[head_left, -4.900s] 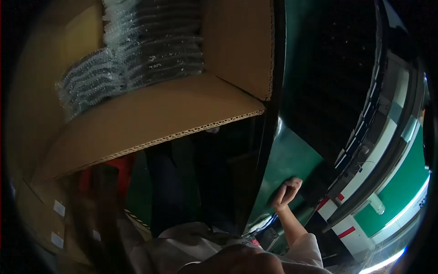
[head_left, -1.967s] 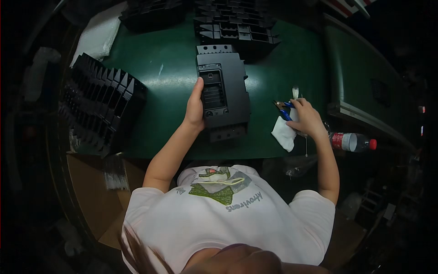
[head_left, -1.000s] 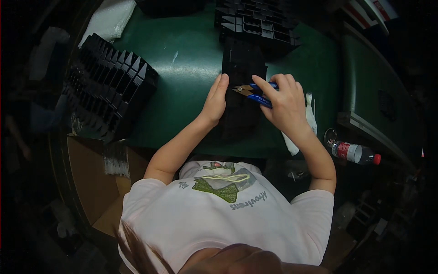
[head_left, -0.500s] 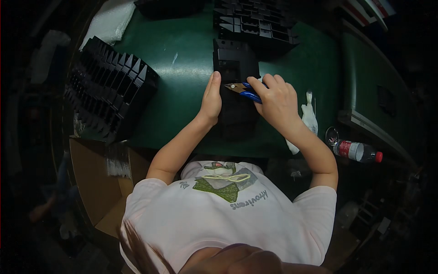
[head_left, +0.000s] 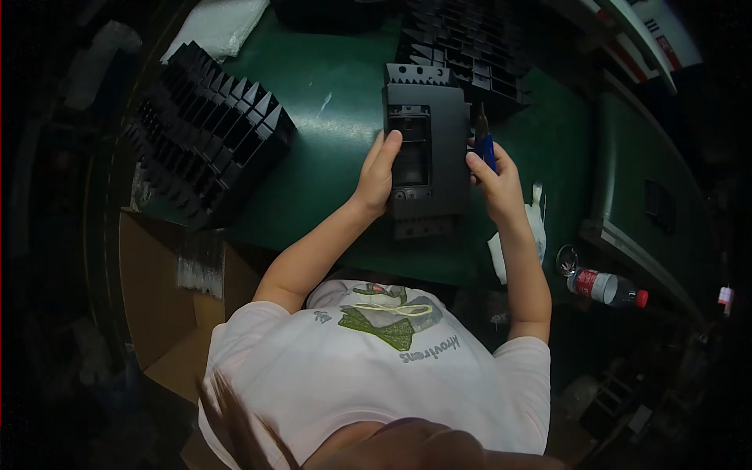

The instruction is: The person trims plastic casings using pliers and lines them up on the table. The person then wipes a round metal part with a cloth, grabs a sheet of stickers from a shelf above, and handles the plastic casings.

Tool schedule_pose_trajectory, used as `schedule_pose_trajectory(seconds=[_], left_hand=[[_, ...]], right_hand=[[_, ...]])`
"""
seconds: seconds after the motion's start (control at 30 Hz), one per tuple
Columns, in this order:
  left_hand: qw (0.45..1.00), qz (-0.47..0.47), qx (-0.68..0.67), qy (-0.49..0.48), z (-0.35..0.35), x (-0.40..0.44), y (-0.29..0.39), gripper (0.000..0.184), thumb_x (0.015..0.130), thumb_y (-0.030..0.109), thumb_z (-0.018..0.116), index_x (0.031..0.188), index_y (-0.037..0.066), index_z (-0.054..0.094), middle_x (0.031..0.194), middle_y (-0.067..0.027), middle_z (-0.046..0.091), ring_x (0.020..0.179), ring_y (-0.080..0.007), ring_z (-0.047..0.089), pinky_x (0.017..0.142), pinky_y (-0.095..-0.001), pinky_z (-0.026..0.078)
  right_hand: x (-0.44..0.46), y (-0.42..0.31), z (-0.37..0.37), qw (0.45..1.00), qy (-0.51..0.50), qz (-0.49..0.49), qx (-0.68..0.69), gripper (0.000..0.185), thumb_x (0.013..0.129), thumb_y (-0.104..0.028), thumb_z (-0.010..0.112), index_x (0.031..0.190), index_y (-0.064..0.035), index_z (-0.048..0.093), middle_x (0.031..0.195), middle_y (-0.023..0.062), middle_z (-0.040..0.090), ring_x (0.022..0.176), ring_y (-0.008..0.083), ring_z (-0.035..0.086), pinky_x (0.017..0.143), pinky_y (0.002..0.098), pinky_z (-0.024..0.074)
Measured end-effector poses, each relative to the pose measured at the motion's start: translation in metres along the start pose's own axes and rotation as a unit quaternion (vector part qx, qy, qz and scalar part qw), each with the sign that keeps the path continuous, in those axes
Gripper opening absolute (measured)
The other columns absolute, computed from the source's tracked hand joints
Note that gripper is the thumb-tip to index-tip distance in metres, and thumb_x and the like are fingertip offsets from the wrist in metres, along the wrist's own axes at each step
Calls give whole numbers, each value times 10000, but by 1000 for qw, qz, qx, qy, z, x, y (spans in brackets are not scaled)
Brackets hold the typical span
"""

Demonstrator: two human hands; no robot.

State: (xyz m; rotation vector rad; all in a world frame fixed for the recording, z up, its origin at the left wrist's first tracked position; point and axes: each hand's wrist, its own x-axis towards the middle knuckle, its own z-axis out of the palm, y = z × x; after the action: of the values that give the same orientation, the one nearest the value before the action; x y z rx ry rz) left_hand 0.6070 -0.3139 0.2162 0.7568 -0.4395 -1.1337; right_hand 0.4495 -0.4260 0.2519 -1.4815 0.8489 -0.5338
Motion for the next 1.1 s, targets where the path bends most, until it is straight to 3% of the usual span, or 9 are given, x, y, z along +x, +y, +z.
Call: schedule_pose_trajectory(seconds=[0.07, 0.2, 0.27, 0.33, 0.47, 0.6, 0.8, 1.1], left_hand=[[999, 26, 29, 6, 1, -1, -1, 438, 975, 362, 312, 1244, 27, 397, 1135, -121, 536, 986, -185, 584, 840, -319, 502], [997, 55, 62, -4, 2, -1, 1, 405, 969, 312, 338, 1265, 37, 358, 1167, -116, 512, 1005, -174, 566, 853, -309, 488], [998, 56, 30, -1, 0, 1, 3, 401, 965, 298, 356, 1269, 36, 353, 1168, -115, 510, 1004, -174, 564, 857, -305, 481], [999, 54, -2, 0, -3, 4, 2, 399, 961, 284, 374, 1273, 35, 348, 1170, -114, 508, 1003, -174, 562, 860, -302, 474], [992, 94, 66, 50, -2, 8, 3, 380, 949, 214, 381, 1274, 21, 348, 1159, -125, 514, 991, -158, 559, 850, -286, 462], [986, 80, 119, 87, 0, 10, 7, 366, 929, 145, 389, 1265, 5, 352, 1089, -127, 556, 958, -138, 567, 815, -270, 469], [981, 49, 138, 128, -11, 16, -2, 364, 928, 137, 416, 1261, 2, 354, 953, -101, 615, 841, -131, 599, 752, -256, 484], [982, 48, 135, 125, -5, 14, 2, 372, 917, 86, 419, 1272, 12, 337, 949, -104, 617, 836, -129, 600, 736, -256, 487]], right_hand=[[4, 3, 0, 993, -37, 25, 111, 400, 798, -231, 692, 1092, -6, 541, 836, 9, 571, 763, 85, 546, 663, 201, 424], [-5, -15, 19, 989, -31, 45, 138, 381, 800, -193, 689, 1089, -4, 528, 851, 19, 565, 749, 91, 549, 708, 218, 451], [-7, -14, 22, 969, -40, 69, 236, 357, 809, -145, 671, 1098, -12, 509, 867, 26, 569, 758, 102, 556, 753, 237, 465], [-7, -11, 25, 972, -3, 27, 233, 358, 811, -131, 666, 1106, -15, 500, 862, 18, 554, 764, 96, 543, 746, 232, 457], [-6, -1, 36, 967, 106, -81, 217, 370, 813, -106, 661, 1124, -22, 480, 852, -7, 499, 769, 81, 496, 735, 214, 424], [0, 12, 55, 955, 146, -93, 243, 352, 815, -110, 660, 1108, -37, 478, 882, -10, 473, 810, 70, 464, 751, 206, 388], [-3, 31, 55, 960, 124, -64, 242, 332, 820, -108, 645, 1104, -56, 481, 886, -12, 453, 796, 70, 439, 751, 209, 373], [-7, 32, 56, 960, 120, -69, 244, 365, 815, -148, 662, 1115, -59, 474, 884, -14, 450, 799, 72, 434, 757, 216, 373]])
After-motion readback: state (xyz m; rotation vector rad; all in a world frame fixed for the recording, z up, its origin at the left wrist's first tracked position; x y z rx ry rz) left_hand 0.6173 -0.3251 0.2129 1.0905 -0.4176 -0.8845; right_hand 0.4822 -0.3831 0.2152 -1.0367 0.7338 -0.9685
